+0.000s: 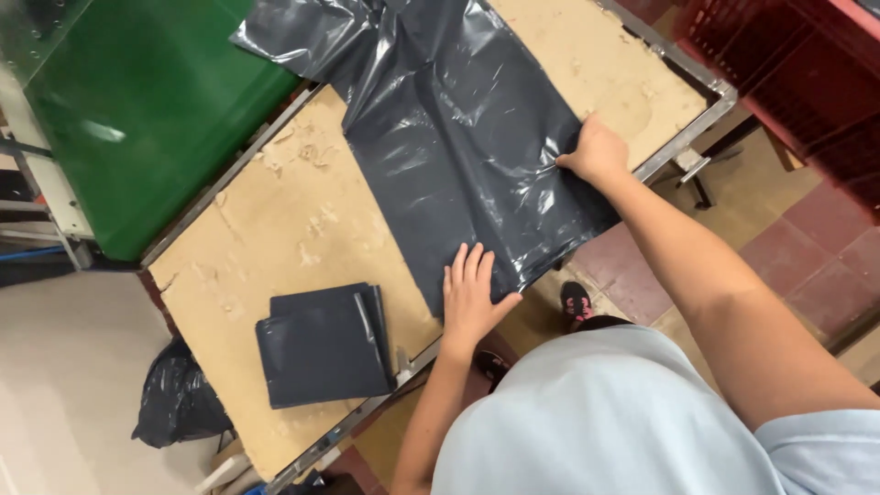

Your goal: Folding plastic bags coming off a conveyor belt and organizing them into a plastic crate.

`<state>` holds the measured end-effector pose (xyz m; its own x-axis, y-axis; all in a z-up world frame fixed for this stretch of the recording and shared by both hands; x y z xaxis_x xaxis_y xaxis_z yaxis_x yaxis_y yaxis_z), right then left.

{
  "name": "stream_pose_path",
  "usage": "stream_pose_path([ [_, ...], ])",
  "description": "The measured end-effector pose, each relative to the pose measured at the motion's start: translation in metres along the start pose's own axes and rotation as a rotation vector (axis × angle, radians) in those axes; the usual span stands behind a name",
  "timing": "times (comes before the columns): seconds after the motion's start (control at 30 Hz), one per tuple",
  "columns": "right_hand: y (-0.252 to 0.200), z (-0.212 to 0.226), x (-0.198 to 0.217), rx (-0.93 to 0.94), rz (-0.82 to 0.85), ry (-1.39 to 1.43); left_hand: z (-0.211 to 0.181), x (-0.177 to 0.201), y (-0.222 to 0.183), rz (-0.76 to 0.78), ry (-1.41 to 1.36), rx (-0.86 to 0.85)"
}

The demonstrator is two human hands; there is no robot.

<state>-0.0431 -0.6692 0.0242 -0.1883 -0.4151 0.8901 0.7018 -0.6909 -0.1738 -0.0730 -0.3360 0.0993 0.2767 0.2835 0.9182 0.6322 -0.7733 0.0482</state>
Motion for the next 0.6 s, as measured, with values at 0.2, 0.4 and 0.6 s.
stream_pose_path([
  [0.2,0.024,0.035,-0.011,0.085,0.348,0.248,0.005,-0.040,0.008,0.051,0.001,0.208],
  [0.4,0.008,0.115,0.060,0.062,0.423,1.149,0.037,-0.032,-0.004,-0.404,0.057,0.201],
  [0.6,-0.007,0.107,0.128,0.417,0.187,0.994,0.081,0.030,-0.028,-0.179,-0.013,0.497],
])
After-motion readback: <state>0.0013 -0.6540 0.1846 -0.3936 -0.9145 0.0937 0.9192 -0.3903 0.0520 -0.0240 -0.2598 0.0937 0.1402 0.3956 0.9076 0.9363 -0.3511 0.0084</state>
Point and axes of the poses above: each hand's wrist, its own y-axis towards the middle knuckle, its own x-axis out of the back of the hand, z = x × y, the point moved 10 cm from there along y, towards the middle knuckle
